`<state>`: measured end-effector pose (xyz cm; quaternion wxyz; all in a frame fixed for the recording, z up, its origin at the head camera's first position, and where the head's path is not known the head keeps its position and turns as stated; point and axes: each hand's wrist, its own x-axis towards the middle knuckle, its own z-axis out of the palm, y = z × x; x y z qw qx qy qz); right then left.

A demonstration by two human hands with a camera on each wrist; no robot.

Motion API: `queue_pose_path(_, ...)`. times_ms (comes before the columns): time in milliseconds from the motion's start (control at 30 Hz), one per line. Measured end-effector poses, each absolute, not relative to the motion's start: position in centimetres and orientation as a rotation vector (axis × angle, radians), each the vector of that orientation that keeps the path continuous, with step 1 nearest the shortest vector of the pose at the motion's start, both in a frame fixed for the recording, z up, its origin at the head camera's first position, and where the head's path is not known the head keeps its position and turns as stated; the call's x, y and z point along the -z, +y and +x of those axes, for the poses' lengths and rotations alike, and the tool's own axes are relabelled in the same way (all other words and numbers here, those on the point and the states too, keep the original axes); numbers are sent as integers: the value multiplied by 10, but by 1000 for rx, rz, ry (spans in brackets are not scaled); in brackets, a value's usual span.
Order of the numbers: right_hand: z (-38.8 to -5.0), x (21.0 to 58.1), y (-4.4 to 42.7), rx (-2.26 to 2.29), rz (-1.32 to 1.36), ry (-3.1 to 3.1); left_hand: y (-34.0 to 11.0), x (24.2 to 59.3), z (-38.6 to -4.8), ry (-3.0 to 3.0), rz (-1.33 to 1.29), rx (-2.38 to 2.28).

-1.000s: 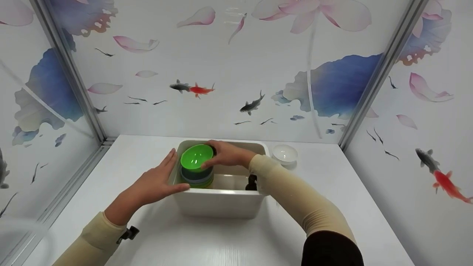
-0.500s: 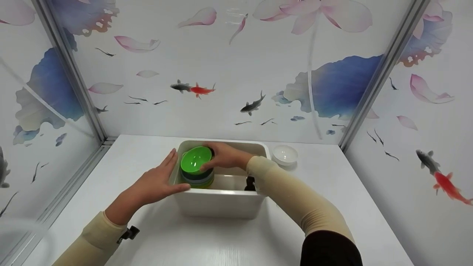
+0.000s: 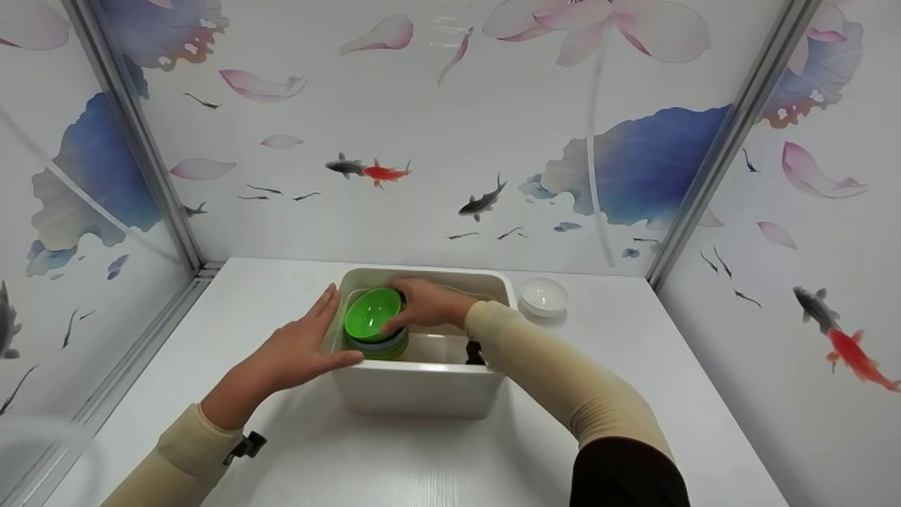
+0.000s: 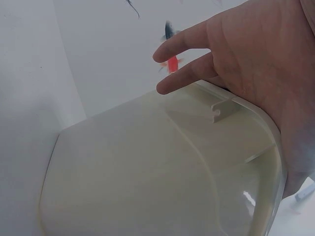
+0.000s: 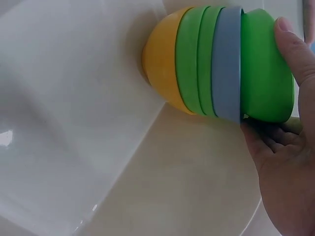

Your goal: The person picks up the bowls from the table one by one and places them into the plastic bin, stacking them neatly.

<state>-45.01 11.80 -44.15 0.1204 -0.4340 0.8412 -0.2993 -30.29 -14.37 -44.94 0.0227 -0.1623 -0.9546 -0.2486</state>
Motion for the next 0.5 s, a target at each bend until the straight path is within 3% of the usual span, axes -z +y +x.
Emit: queue_pose_path(500, -445, 441, 120, 654, -1336, 2496, -142, 448, -303, -2972, -481, 779)
